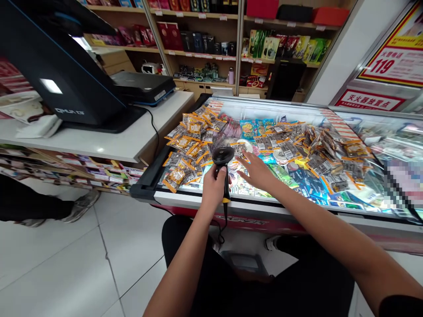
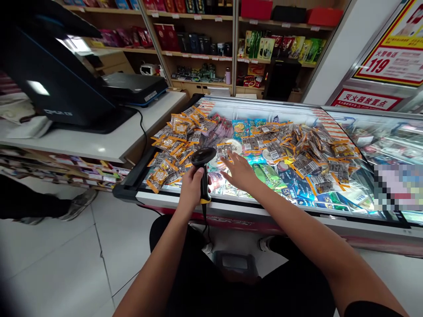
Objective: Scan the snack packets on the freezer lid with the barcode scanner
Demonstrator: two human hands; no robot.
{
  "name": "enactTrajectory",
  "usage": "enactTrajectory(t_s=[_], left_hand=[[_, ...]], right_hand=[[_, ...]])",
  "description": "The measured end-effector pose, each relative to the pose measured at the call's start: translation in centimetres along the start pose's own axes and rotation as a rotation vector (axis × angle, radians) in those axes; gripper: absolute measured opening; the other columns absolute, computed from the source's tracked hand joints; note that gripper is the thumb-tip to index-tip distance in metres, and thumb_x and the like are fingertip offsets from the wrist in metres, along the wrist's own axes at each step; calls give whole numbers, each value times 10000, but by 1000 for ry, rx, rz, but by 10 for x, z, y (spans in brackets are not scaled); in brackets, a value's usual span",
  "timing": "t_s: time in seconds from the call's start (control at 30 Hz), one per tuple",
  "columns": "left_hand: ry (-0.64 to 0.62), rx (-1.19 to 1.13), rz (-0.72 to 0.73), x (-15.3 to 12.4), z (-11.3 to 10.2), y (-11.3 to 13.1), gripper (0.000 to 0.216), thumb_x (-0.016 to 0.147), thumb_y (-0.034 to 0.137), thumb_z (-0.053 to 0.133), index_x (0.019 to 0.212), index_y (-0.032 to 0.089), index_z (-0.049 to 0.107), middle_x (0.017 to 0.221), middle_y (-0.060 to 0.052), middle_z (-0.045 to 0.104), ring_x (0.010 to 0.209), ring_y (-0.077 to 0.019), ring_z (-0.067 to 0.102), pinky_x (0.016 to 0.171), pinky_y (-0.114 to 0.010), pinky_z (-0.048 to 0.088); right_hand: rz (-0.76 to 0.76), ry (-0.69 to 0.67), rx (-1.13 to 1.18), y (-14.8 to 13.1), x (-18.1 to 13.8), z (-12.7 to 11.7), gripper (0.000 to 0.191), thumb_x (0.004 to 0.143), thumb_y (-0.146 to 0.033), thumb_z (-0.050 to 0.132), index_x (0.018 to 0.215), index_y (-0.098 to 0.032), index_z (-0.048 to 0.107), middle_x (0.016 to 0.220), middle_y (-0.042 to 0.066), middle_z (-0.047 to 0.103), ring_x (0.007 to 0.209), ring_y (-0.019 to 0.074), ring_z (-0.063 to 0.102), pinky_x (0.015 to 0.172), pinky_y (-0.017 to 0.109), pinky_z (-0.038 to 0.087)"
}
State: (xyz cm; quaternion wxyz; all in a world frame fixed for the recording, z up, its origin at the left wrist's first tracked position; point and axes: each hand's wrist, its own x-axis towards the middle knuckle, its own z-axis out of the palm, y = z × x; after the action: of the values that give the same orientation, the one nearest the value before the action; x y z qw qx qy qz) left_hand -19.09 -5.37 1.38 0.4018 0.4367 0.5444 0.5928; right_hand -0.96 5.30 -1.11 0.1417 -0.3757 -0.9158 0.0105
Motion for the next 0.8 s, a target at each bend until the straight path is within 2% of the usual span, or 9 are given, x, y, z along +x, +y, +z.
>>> enactTrajectory(t_s=[0.23, 0.5, 0.63, 0.8], left_hand=[[-28, -41, -51, -4, 22, -3, 311, 963, 509, 541, 900, 205, 566, 623, 37, 580, 414, -101, 527, 422, -216, 461], [-17, -48, -40, -3, 23, -5, 335, 959, 532, 549, 887, 205, 577, 627, 28, 594, 416, -112, 545, 422, -226, 462], [54, 4, 17, -2, 7, -6, 318, 947, 523, 574, 898, 209, 584, 657, 15, 624, 447, -116, 559, 430, -218, 457], [191, -14, 56, -13, -36, -4, 285, 918, 493, 606, 959, 212, 587, 664, 27, 628, 439, -119, 557, 419, -225, 473]], right_hand=[[5, -11, 15, -2, -1, -3, 606, 1067, -457, 444, 1616, -210, 378, 1725, 145, 247, 1552, 372, 319, 1220, 576, 349], [-9, 33, 67, -2, -2, 1, 588, 1061, -454, 443, 1601, -226, 405, 1708, 154, 289, 1547, 384, 327, 1205, 612, 364], [29, 85, 25, 8, 1, 4, 578, 1043, -494, 465, 1556, -227, 475, 1683, 149, 351, 1568, 401, 268, 1232, 646, 294], [197, 184, -39, 47, 10, 2, 568, 1012, -554, 469, 1390, -149, 596, 1593, 209, 468, 1563, 457, 233, 1234, 731, 136]])
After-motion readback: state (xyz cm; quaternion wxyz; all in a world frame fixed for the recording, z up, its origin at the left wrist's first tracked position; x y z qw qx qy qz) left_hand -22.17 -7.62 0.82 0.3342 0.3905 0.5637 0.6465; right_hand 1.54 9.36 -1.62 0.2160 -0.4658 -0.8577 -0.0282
